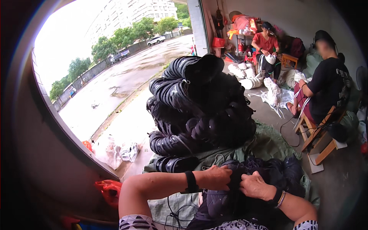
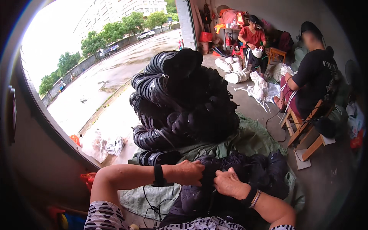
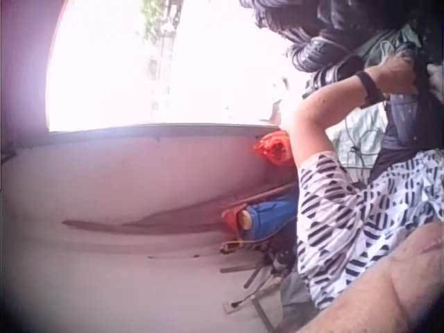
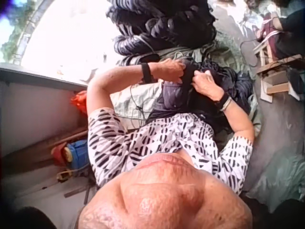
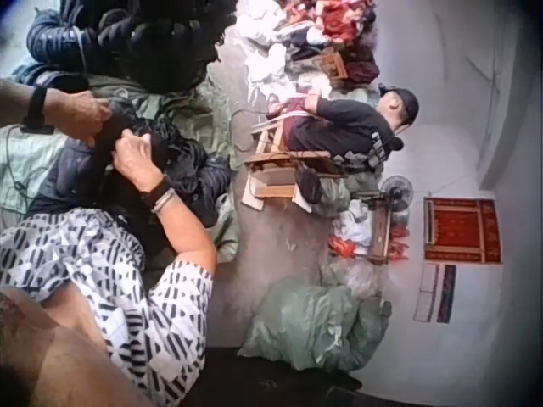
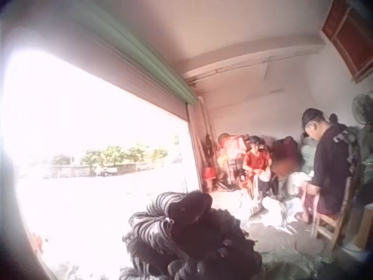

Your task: The person is lacing a black athletic shoe by hand. They thread the laces through the eyelets, pull them tight, and tie a knot. The task is performed on the person's lap in a workshop setting.

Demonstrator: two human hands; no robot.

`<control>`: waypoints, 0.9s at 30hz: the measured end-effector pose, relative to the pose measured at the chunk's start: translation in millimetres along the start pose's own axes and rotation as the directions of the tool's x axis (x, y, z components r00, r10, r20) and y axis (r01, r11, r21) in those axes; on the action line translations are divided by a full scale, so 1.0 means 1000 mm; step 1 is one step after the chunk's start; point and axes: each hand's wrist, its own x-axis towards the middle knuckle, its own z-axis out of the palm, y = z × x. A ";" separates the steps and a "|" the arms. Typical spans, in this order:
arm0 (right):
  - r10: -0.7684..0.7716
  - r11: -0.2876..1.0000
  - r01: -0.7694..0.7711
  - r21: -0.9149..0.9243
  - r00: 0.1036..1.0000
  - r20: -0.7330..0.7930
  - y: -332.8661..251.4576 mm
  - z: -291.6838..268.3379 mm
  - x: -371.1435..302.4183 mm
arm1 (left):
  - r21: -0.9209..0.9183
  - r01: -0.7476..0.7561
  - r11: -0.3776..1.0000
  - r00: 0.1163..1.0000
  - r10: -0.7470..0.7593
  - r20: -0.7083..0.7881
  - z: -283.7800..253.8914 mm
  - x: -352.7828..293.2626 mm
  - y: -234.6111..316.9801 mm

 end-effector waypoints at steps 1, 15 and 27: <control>-0.017 1.000 0.017 0.003 1.000 0.004 0.003 0.001 0.001 | 0.007 0.011 1.000 1.000 -0.011 -0.007 0.004 0.003 0.001; 0.050 0.993 -0.020 0.119 0.966 -0.253 0.018 0.039 -0.012 | -0.754 -0.192 0.628 0.810 -0.332 -0.484 0.048 0.044 -0.001; -0.221 0.975 0.215 -0.052 0.955 -0.199 0.021 0.027 -0.004 | -0.462 -0.009 0.887 0.886 -0.208 -0.415 0.049 0.061 -0.022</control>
